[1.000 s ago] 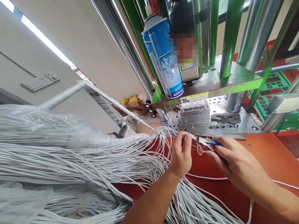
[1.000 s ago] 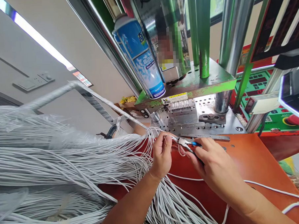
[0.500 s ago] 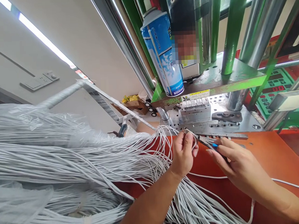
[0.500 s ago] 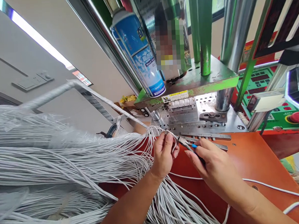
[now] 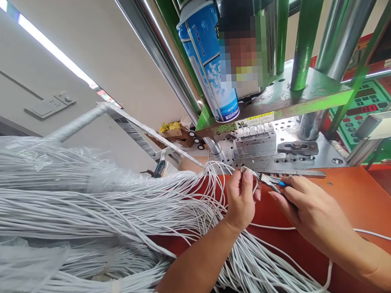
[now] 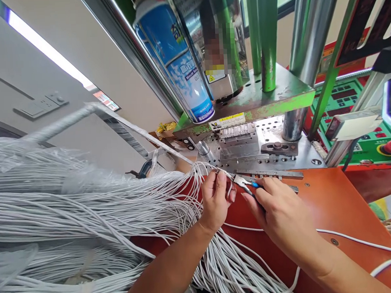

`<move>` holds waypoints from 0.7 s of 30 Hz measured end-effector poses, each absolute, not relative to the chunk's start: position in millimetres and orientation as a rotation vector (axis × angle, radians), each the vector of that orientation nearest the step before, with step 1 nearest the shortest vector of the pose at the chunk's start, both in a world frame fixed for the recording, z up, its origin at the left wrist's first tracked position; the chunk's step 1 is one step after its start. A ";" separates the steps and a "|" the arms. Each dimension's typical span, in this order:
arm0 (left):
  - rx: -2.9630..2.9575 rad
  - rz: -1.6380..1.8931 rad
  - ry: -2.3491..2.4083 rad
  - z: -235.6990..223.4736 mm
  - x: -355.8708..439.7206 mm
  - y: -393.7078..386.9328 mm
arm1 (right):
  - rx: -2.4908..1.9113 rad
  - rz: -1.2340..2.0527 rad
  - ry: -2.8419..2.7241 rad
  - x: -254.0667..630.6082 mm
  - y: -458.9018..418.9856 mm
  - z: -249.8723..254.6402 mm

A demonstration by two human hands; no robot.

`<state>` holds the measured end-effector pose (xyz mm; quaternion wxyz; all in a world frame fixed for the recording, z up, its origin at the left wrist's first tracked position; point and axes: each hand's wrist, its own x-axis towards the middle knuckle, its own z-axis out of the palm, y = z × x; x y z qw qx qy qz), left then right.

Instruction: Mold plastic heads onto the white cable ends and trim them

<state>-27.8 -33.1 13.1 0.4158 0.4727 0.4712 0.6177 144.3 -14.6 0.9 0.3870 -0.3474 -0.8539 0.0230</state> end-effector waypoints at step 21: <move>1.147 1.535 1.269 13.4 -29.6 -28.3 | -0.988 0.214 -2.156 138.1 -13.6 -5.9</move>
